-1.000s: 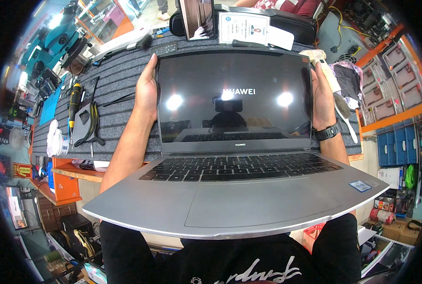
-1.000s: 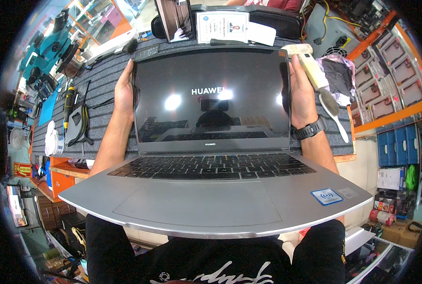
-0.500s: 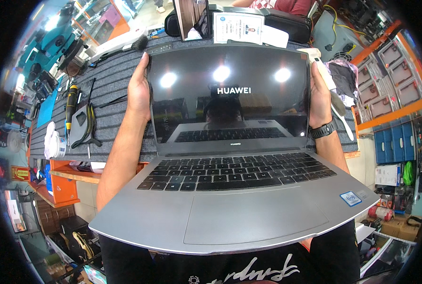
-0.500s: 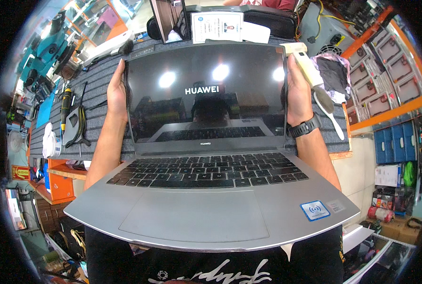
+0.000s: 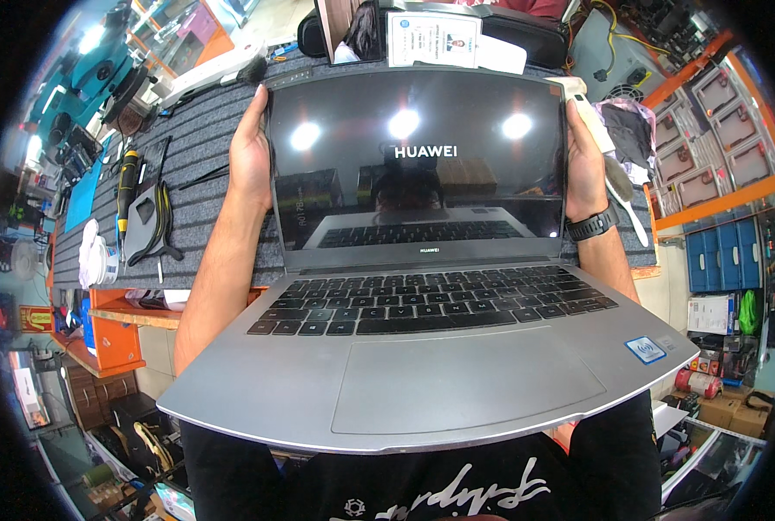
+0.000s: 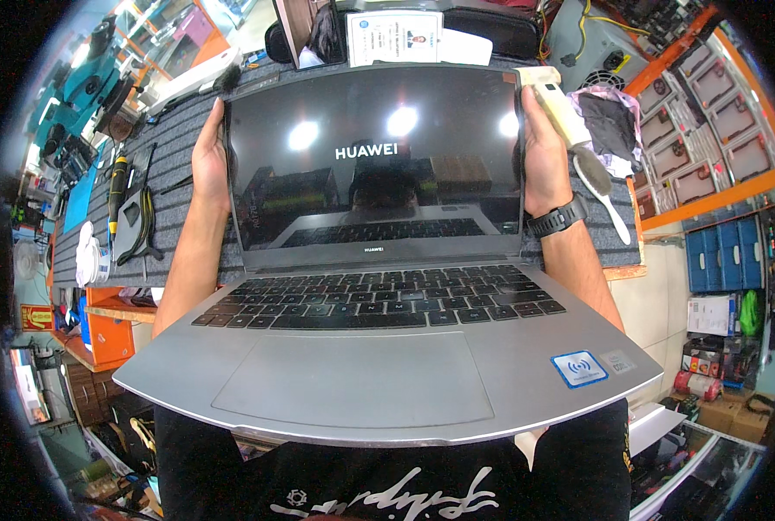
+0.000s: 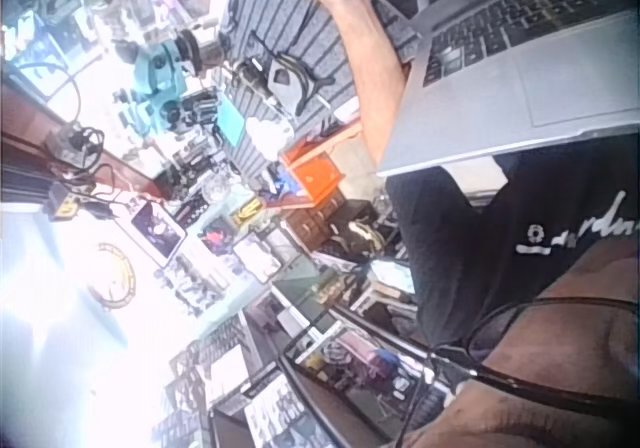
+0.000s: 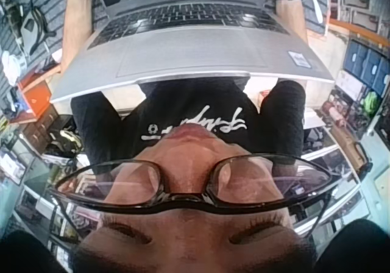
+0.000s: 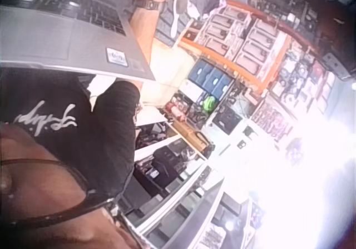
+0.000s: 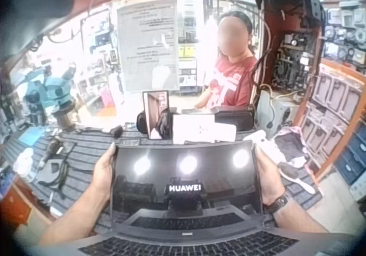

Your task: The person cleans a laptop battery with a cloth, places it into the open laptop chassis, secures it with a screwdriver, reconnects the battery cable, and closes the laptop.

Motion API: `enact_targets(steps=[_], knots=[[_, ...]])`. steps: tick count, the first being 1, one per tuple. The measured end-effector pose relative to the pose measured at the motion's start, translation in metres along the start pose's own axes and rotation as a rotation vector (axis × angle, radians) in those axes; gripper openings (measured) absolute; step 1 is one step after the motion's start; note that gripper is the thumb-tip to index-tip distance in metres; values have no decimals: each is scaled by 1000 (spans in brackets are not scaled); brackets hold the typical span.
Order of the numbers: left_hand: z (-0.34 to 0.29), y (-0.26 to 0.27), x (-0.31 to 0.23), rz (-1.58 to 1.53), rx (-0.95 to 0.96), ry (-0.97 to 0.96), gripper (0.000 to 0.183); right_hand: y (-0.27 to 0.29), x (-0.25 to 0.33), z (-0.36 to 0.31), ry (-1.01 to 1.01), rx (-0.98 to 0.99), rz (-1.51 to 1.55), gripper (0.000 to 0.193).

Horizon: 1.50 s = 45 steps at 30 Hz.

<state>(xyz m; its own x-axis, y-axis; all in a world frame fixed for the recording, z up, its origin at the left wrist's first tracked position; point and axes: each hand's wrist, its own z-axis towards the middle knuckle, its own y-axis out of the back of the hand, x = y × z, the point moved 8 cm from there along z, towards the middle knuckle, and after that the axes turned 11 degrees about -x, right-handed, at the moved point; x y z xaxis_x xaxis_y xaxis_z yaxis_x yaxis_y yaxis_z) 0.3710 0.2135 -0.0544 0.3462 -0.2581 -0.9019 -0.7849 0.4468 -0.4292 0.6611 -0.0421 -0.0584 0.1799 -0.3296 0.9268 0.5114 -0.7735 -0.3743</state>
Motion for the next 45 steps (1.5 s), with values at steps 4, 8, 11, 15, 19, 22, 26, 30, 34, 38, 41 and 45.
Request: enact_targets(steps=[4,8,11,15,19,22,26,30,34,38,41,45], knots=[[0,0,4,-65,66,55,53,3,-4,3,-4,6,6,41],[3,1,4,-65,67,41,53,2,-5,4,-6,28,8,41],[4,3,6,-88,105,53,53,1,-6,4,-4,42,22,42],[-2,-2,2,-10,-10,29,52,5,-8,6,-25,29,-5,42],[-1,2,1,-8,-20,12,51,1,-7,3,-34,33,21,42],[1,4,1,-21,-8,6,50,0,-7,3,-36,43,42,41],[2,0,4,-27,35,12,51,4,-6,5,-15,19,57,41],[5,10,8,-113,145,82,52,0,-13,6,-25,12,58,41],[5,0,11,-169,206,121,54,2,-5,4,-6,-4,49,41],[5,0,11,-165,231,122,55,2,-6,4,-16,-1,48,41],[4,1,10,-132,181,112,55,-1,-6,3,-22,0,58,41],[4,0,11,-156,191,133,55,6,-11,9,-18,4,52,41]])
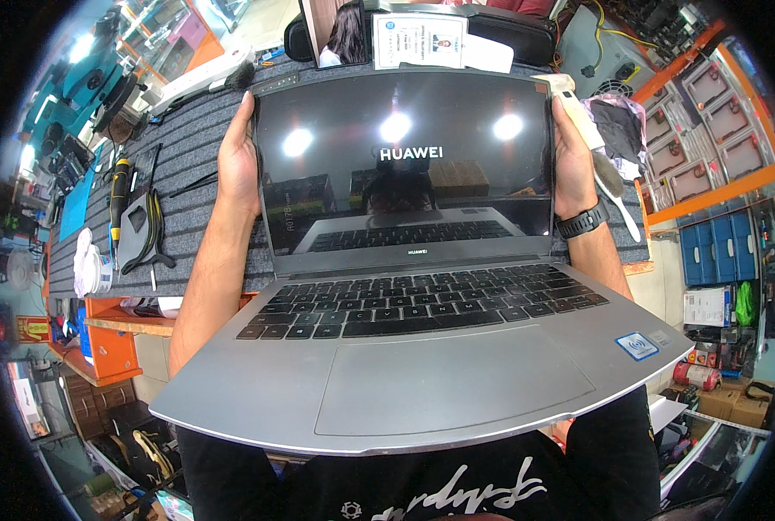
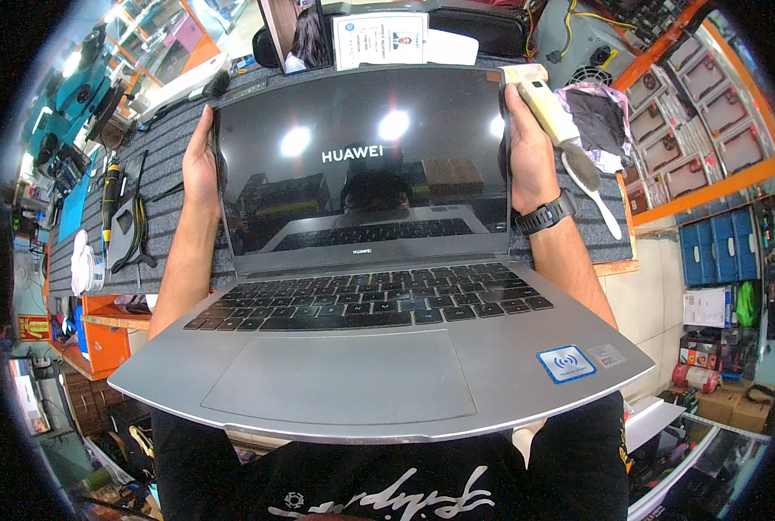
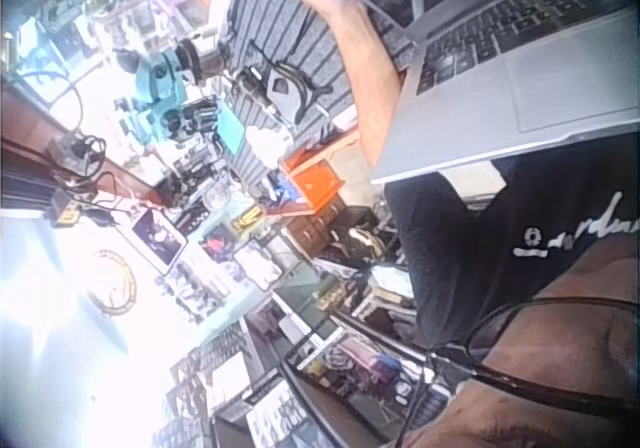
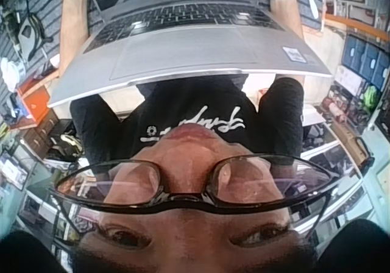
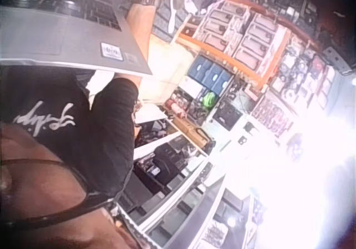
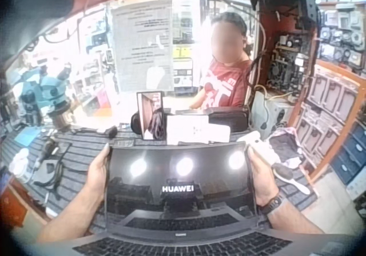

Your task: The person cleans a laptop battery with a cloth, places it into the open laptop chassis, secures it with a screwdriver, reconnects the battery cable, and closes the laptop.

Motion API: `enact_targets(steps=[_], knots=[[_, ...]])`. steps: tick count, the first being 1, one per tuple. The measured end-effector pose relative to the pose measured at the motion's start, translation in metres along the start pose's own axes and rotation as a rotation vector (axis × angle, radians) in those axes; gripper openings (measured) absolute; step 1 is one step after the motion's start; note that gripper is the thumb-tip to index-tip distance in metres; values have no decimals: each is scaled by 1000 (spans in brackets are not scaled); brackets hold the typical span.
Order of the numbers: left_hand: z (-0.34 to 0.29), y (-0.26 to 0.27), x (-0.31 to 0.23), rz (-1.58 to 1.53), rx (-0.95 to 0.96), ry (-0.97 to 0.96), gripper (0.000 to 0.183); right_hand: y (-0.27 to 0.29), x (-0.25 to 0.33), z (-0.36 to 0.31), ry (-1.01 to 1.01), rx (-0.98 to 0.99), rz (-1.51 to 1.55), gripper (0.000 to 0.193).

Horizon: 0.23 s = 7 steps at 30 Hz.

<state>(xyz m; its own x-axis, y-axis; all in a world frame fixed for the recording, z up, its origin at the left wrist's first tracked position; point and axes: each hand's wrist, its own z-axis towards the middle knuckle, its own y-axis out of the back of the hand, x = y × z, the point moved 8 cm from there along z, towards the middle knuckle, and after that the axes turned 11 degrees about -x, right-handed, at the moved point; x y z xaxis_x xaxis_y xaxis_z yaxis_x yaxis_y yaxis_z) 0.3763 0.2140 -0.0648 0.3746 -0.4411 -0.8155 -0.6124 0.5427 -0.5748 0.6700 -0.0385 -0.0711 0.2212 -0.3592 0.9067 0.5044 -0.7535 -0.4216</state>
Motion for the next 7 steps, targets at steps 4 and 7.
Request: enact_targets(steps=[4,7], knots=[[1,3,0,10,-2,-5,55,-5,1,-3,-21,23,15,41],[1,1,0,-3,8,-3,55,-6,1,-4,-27,31,8,42]])
